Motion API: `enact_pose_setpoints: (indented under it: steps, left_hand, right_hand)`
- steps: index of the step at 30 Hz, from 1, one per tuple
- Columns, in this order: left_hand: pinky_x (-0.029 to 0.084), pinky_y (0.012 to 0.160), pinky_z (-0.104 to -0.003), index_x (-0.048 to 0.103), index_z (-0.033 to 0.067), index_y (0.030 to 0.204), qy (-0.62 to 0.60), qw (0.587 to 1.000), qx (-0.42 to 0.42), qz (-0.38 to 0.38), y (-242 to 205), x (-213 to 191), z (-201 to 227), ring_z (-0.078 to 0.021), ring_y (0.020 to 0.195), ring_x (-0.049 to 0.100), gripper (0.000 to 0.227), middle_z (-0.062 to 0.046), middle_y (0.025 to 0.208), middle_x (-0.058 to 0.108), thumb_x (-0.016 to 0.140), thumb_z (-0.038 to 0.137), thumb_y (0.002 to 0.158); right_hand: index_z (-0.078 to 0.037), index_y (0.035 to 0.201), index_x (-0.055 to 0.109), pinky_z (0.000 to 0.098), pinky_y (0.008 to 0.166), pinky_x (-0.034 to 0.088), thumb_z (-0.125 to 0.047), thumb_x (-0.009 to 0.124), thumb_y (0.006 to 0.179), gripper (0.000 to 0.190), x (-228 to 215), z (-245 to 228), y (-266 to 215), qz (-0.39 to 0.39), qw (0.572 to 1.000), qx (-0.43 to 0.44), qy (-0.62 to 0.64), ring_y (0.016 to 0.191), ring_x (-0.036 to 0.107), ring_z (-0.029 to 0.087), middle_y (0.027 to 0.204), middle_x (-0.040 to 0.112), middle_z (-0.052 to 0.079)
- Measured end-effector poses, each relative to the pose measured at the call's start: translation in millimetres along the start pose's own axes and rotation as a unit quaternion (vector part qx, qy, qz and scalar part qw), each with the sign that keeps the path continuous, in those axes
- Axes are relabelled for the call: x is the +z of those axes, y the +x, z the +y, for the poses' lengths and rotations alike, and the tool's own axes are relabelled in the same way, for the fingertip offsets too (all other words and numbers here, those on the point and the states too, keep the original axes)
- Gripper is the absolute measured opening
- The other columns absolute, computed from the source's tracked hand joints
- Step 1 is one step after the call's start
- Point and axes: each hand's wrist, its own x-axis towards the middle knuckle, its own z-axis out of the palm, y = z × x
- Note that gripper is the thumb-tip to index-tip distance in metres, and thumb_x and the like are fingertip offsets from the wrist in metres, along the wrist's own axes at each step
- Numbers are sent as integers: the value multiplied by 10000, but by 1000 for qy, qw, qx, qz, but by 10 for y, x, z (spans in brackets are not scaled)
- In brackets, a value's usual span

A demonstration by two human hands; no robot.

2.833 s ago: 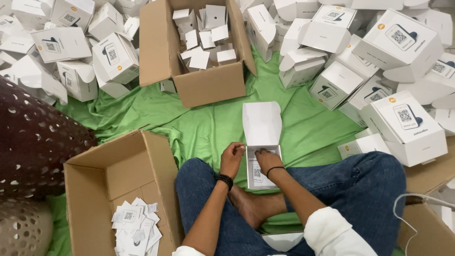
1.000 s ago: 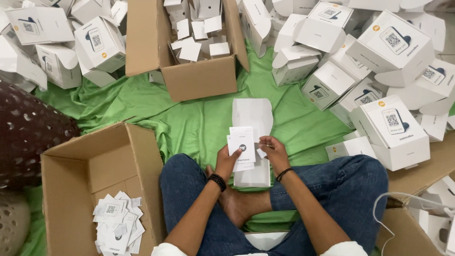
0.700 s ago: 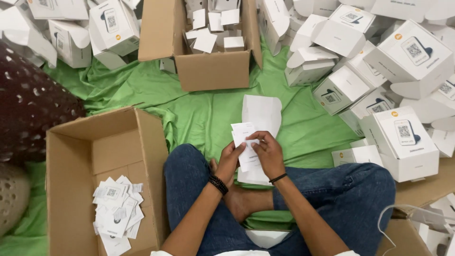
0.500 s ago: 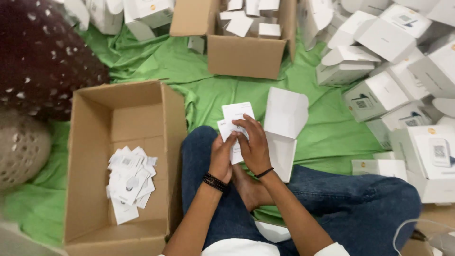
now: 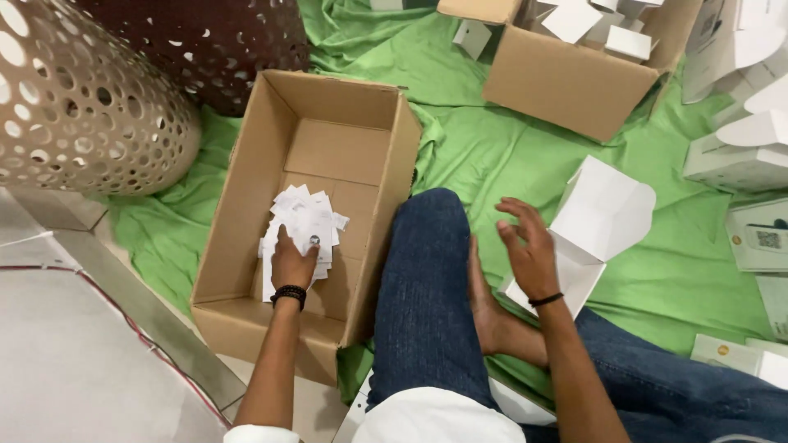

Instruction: The person packages electronic handheld devices into individual retail boxes with documentation and places them into larger shipping cartons.

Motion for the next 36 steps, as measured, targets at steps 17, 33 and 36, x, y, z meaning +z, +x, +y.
enact_pose_setpoints:
  steps: [17,33,36]
  left_hand:
    - [393,1115,-449,529,-22,1403,-163,863,358,-319,-1202,2901,2559,-368,1331,501,534,-215,1442,551,507,379,1051]
    - [361,1148,-450,519,125,1442,-330,737,72,-586,-1155,2730,2497,-322,1386,472,500,-140,1510,547,578,346,998]
    - [328,1207,-415,612,31,1394,-351,722,173,-571,-1019,3113,2252,-277,1503,348,527,-84,1631,400,683,93,876]
  right_hand:
    - [-154,1349,533,479,951,399,-499,517,978,507,-1200,1739,-599,324,844,355,237,1205,504,168,1265,620,-15]
    - [-235,1290,601,501,995,429,-190,519,969,334,-1446,1286,-583,177,851,353,345,1239,536,151,1329,625,-80]
    - [-152,1327,609,423,929,500,-61,550,980,364,-1445,1918,-692,128,885,266,359,1138,582,199,1254,655,18]
